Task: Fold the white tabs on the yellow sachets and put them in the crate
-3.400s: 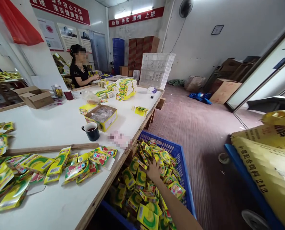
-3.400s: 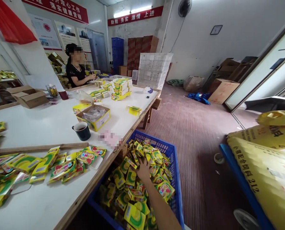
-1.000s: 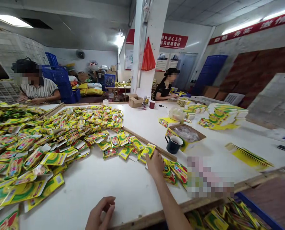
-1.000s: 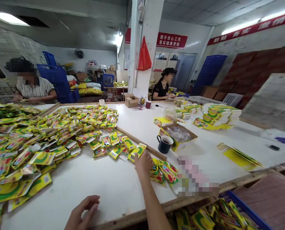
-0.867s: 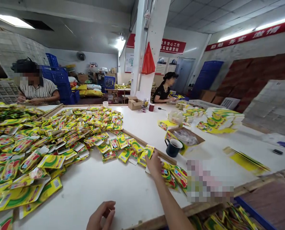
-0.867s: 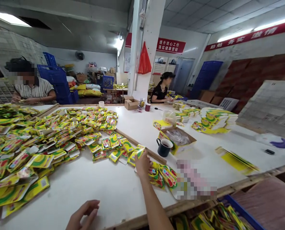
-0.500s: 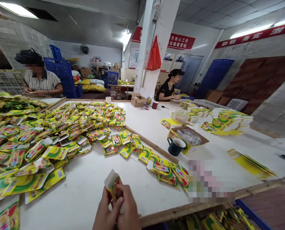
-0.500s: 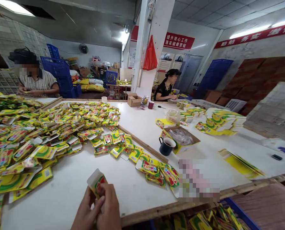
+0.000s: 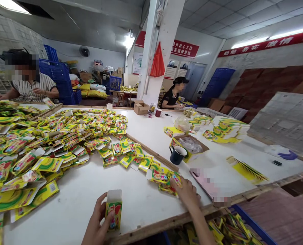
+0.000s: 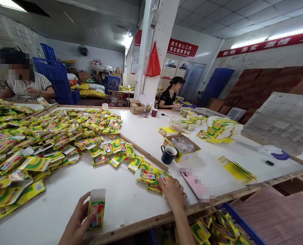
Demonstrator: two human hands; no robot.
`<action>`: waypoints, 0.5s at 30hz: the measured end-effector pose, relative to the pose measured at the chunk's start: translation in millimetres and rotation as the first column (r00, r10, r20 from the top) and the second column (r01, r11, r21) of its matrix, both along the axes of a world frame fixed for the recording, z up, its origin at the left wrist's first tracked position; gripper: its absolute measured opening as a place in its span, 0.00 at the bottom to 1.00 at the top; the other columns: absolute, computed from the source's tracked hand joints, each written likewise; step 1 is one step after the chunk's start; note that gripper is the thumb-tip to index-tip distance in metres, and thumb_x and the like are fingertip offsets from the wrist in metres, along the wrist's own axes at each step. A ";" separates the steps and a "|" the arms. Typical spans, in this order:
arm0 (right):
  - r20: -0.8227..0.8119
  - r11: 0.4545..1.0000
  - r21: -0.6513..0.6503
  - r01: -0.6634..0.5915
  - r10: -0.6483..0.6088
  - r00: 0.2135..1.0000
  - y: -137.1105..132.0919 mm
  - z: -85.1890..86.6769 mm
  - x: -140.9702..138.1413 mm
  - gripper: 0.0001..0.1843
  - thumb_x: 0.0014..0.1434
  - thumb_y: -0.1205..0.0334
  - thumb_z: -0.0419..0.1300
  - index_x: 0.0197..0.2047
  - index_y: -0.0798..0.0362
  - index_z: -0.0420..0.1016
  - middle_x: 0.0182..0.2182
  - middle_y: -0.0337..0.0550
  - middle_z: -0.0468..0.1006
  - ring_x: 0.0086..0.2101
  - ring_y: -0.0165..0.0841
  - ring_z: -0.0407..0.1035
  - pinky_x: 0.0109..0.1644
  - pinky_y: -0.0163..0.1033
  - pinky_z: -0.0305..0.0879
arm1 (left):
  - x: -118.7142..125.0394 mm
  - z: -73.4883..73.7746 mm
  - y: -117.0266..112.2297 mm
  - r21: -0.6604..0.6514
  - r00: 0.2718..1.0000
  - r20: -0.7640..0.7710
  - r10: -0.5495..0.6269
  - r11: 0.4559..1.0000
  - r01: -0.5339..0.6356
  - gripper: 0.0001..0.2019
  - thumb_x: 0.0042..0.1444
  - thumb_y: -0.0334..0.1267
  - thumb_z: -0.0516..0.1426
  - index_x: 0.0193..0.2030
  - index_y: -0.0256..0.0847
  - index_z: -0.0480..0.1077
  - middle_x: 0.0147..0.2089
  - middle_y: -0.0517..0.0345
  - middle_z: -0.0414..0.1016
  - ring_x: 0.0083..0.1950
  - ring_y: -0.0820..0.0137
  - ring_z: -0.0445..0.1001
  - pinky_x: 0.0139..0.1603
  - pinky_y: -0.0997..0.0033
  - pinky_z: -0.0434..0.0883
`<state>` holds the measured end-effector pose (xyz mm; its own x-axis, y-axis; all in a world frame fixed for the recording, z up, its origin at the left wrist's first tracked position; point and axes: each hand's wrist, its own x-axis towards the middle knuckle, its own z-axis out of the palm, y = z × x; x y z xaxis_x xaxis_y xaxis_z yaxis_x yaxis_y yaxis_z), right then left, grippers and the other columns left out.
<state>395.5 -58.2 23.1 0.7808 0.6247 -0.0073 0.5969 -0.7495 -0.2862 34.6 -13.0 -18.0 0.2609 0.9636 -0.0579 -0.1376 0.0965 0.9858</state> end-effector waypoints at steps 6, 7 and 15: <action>0.128 0.961 0.172 -0.218 0.198 0.972 23.7 -41.2 -86.5 0.31 0.54 0.43 0.58 0.56 0.52 0.72 0.54 0.59 0.69 0.53 0.55 0.64 0.52 0.60 0.61 | 2.2 -5.2 -7.0 0.029 0.990 0.136 -0.028 0.999 0.024 0.32 0.56 0.54 0.56 0.63 0.49 0.48 0.51 0.50 0.75 0.47 0.59 0.76 0.46 0.64 0.73; 0.115 0.944 0.232 -0.236 0.214 0.970 28.6 -47.1 -100.1 0.32 0.53 0.43 0.60 0.56 0.52 0.72 0.54 0.60 0.69 0.54 0.56 0.63 0.52 0.61 0.61 | 1.5 -6.6 -7.1 0.036 0.988 0.146 -0.041 0.999 0.036 0.31 0.56 0.53 0.56 0.62 0.49 0.49 0.52 0.50 0.75 0.48 0.59 0.76 0.47 0.64 0.73; -0.081 0.584 0.756 -0.295 0.531 0.844 24.6 -35.8 -163.6 0.20 0.59 0.51 0.57 0.52 0.50 0.72 0.53 0.52 0.72 0.54 0.46 0.65 0.58 0.50 0.62 | -9.2 -4.6 -2.6 0.112 0.998 -0.012 -0.054 0.992 0.055 0.20 0.55 0.51 0.58 0.51 0.43 0.71 0.53 0.51 0.76 0.54 0.57 0.73 0.53 0.65 0.72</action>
